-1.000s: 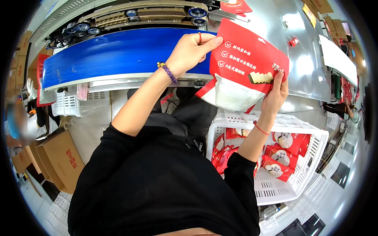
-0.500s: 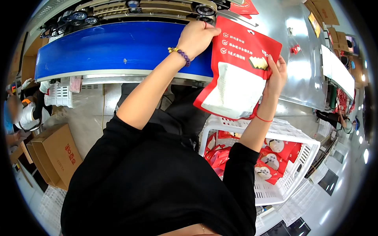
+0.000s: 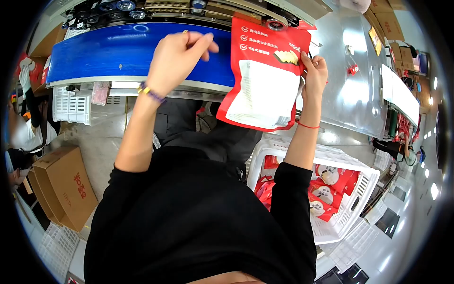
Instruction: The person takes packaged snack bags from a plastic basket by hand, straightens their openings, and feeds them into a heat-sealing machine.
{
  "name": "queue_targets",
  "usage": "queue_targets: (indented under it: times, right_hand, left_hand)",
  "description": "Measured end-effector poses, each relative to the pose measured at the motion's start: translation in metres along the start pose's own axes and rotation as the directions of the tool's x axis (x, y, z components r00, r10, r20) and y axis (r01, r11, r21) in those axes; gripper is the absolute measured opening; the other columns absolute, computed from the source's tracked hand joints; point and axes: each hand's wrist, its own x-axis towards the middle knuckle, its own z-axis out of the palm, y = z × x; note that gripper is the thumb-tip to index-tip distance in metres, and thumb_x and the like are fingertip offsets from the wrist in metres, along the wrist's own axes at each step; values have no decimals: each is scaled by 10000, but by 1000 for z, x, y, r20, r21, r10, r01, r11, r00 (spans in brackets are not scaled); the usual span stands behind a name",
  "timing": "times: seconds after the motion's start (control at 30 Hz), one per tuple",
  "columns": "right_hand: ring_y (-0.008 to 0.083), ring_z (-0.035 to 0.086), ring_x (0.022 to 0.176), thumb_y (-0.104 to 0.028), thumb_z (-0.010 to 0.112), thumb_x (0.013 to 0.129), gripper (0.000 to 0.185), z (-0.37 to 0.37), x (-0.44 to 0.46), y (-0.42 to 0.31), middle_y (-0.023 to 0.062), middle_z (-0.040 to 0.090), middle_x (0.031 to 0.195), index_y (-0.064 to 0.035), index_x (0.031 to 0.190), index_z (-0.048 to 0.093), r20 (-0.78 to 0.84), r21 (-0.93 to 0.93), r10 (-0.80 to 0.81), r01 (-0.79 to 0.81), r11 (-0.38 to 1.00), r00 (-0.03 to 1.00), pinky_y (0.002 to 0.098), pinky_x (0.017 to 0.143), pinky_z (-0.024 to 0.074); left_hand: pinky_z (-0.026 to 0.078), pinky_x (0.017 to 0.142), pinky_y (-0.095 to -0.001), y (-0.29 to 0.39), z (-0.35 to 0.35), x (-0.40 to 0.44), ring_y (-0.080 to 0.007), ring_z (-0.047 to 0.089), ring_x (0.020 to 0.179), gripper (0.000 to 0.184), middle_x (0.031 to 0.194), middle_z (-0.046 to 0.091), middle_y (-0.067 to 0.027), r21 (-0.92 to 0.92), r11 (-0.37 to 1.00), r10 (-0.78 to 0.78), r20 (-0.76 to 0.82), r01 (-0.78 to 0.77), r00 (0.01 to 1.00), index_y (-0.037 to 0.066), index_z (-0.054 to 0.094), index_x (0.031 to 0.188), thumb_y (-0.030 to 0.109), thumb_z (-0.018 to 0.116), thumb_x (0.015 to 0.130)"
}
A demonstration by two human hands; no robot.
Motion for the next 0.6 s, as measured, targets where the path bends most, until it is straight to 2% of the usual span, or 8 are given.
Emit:
queue_targets:
  times: [0.03,0.1,0.17,0.37,0.47,0.5,0.57,0.6]
  right_hand:
    - [105,598,663,-36,682,850,283,16,-5,-5,107,660,841,-95,829,406,9,-23,33,-33,999,999,209,508,461]
    - [123,612,643,-51,680,846,262,41,-17,-12,117,657,830,-84,850,421,27,-44,47,-46,998,999,238,462,499]
    - [132,620,647,-70,679,847,246,54,-19,-10,121,649,817,-56,889,437,77,-123,86,-77,990,993,248,464,505]
    - [207,664,858,-190,584,940,226,19,-86,-27,149,669,1047,-15,1066,518,374,-135,-12,68,989,927,286,687,548]
    - [221,672,861,-259,527,972,318,-59,-159,-35,160,670,1023,-3,1161,543,511,77,25,-75,994,859,330,708,559]
    - [224,676,858,-285,509,981,312,-93,-183,-27,157,674,1003,-4,1098,579,549,122,24,-108,987,836,335,707,564]
    - [220,677,853,-305,513,980,324,-169,-234,-9,149,676,981,-3,1058,602,493,107,141,-220,970,858,345,701,569]
    - [212,676,857,-307,520,978,325,-199,-255,0,138,678,975,-4,1060,604,336,95,213,-258,961,917,340,711,566]
  left_hand:
    - [444,637,-256,-3,-12,-14,-96,605,695,318,683,644,-43,-1,1000,3,1,-3,1000,10,721,850,258,550,951]
    - [433,610,-250,-2,-28,-44,-98,584,668,270,697,631,-57,-404,908,17,309,115,951,-1,717,816,183,564,940]
    - [424,587,-239,23,-38,-70,-94,562,641,232,695,615,-58,-475,866,121,505,159,854,-12,710,782,102,564,922]
    - [419,557,-245,53,0,-99,-113,569,608,166,676,585,-53,-405,914,323,741,9,589,2,719,817,36,574,890]
    - [421,571,-243,60,35,-111,-117,564,614,188,693,585,-57,-326,945,289,775,-36,562,-12,712,820,23,541,888]
    - [418,575,-240,62,45,-112,-112,561,624,199,691,582,-53,-300,952,288,799,-65,528,-16,709,825,32,529,895]
    - [411,579,-238,65,67,-114,-111,561,637,206,686,577,-53,-251,964,263,835,-92,484,-20,706,829,45,525,902]
    - [405,582,-238,64,76,-113,-113,551,633,206,687,572,-46,-244,966,257,847,-90,466,-21,705,830,57,531,906]
